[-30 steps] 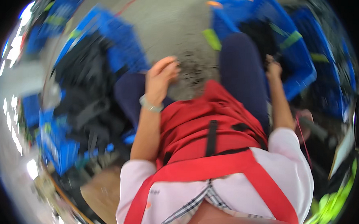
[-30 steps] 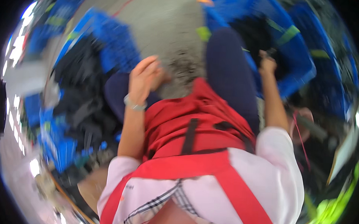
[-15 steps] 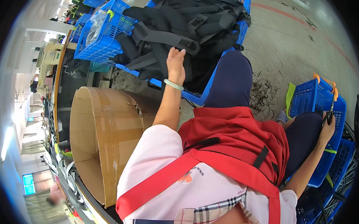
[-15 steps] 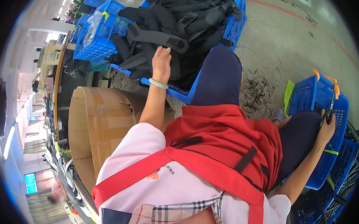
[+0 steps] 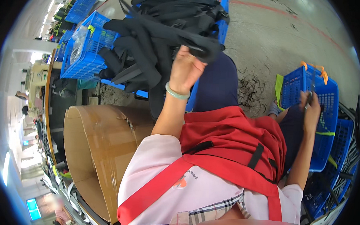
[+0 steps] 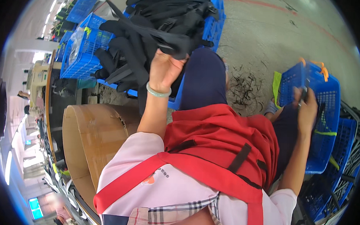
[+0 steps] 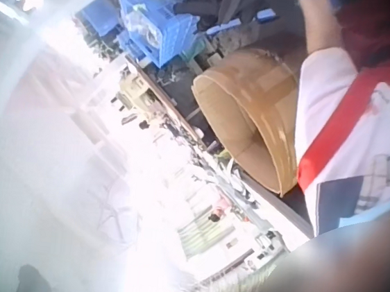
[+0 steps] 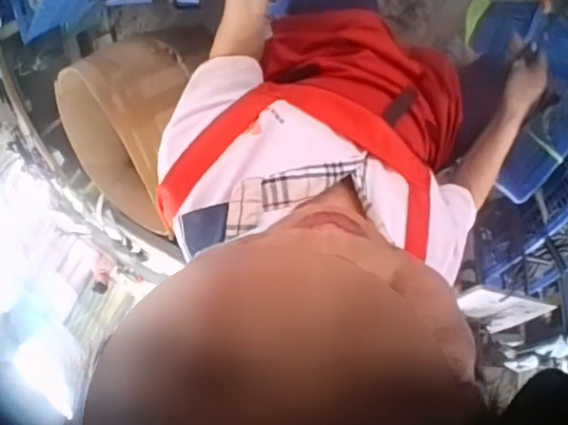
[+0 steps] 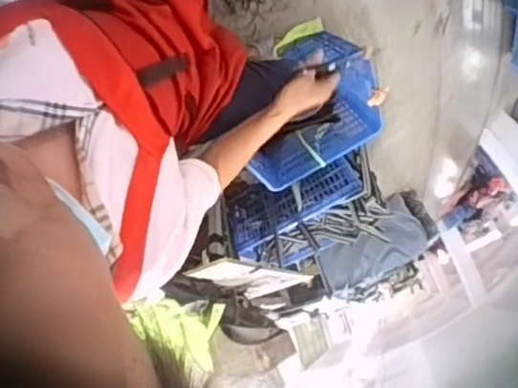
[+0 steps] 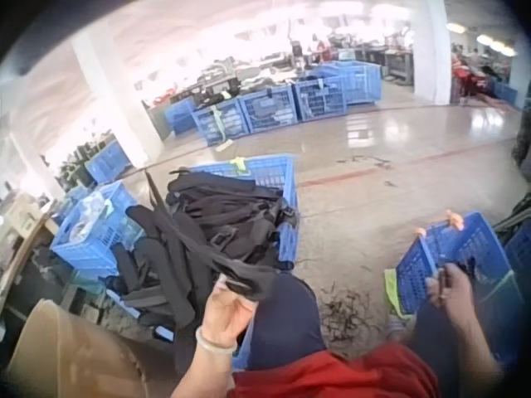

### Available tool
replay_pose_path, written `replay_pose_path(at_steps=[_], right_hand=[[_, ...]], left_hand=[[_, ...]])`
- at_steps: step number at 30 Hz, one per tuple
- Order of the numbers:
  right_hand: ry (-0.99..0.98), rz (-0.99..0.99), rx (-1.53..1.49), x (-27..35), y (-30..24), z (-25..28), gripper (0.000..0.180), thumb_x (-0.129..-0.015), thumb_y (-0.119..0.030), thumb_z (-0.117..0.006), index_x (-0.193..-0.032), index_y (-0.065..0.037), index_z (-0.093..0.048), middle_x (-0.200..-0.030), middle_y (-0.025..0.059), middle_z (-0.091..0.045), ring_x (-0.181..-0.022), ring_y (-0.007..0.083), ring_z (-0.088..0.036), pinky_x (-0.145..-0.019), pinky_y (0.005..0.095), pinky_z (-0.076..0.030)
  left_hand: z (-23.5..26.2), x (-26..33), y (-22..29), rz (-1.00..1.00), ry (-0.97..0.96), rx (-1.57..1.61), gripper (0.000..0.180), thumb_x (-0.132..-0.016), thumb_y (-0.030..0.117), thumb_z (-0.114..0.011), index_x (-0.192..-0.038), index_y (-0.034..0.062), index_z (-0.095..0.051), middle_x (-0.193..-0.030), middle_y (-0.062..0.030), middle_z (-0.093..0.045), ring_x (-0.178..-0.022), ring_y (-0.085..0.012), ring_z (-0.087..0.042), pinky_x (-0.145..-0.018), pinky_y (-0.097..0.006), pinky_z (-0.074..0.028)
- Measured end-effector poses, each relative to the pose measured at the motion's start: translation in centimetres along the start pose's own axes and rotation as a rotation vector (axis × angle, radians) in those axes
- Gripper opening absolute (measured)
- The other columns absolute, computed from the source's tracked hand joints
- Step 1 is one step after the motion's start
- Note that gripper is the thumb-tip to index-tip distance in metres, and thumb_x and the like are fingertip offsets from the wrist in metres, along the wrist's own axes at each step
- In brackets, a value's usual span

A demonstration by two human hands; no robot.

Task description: The recorder is using scissors to trim the excess edges of curved black padded material components in a factory setting.

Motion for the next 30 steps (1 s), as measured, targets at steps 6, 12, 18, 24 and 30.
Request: replay_pose_path(at_steps=[6,12,18,24,30], right_hand=[[-0.803,-0.314,-0.927,5.5,-8.1,-12.5,0.049,-0.097,-0.045,-0.048,-0.104,0.002,-0.06,-0.086,0.0119,-0.067,-0.067,0.0159,-0.064,-0.058,0.0261,-0.051],[-0.547,-0.164,-1.236,4.3,-5.8,-12.2,0.023,-0.084,-0.014,-0.071,-0.099,-0.005,-0.056,-0.082,0.004,-0.06,-0.068,0.0115,-0.056,-0.059,0.0236,-0.045],[-0.002,0.313,-0.518,5.3,-2.9,-10.6,0.02,-0.084,-0.008,-0.072,-0.092,-0.005,-0.053,-0.078,-0.0026,-0.053,-0.073,0.0033,-0.046,-0.065,0.02,-0.039],[-0.231,0.103,-0.694,4.5,-3.2,-10.0,0.018,-0.085,-0.012,-0.071,-0.093,-0.005,-0.056,-0.079,-0.0032,-0.055,-0.074,0.004,-0.048,-0.067,0.0202,-0.04],[-0.439,-0.192,-0.938,3.3,-3.1,-10.6,0.019,-0.086,-0.022,-0.072,-0.092,-0.009,-0.06,-0.079,-0.0039,-0.058,-0.071,0.0052,-0.052,-0.064,0.0202,-0.04]], left_hand=[[-2.4,1.0,-10.9,0.29,-0.357,-0.579,0.016,-0.093,0.001,-0.055,-0.108,0.0009,-0.062,-0.101,-0.0029,-0.064,-0.09,-0.0134,-0.06,-0.085,-0.028,-0.048],[-3.5,0.1,-12.5,0.417,-0.325,-0.319,0.036,-0.092,0.0,-0.054,-0.129,0.0026,-0.052,-0.129,-0.0112,-0.055,-0.12,-0.0252,-0.051,-0.098,-0.037,-0.042],[-5.6,-0.1,-13.0,0.45,-0.209,-0.11,0.044,-0.092,0.003,-0.055,-0.135,-0.0001,-0.044,-0.13,-0.0184,-0.053,-0.121,-0.0322,-0.052,-0.098,-0.042,-0.046],[-3.4,-1.9,-14.1,0.416,-0.059,-0.362,0.023,-0.085,0.002,-0.069,-0.106,-0.0022,-0.062,-0.101,-0.0106,-0.066,-0.092,-0.0205,-0.065,-0.081,-0.032,-0.052],[-3.3,-2.5,-14.8,0.474,-0.106,-0.331,0.017,-0.083,0.0,-0.069,-0.099,-0.0009,-0.063,-0.094,-0.0092,-0.067,-0.086,-0.0198,-0.066,-0.078,-0.032,-0.053]])
Point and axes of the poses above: each hand's wrist, its own x-axis away from the middle knuckle, its own z-axis out of the back of the hand, y = z × x, the point moved 4 cm from there along -x, towards the middle knuckle
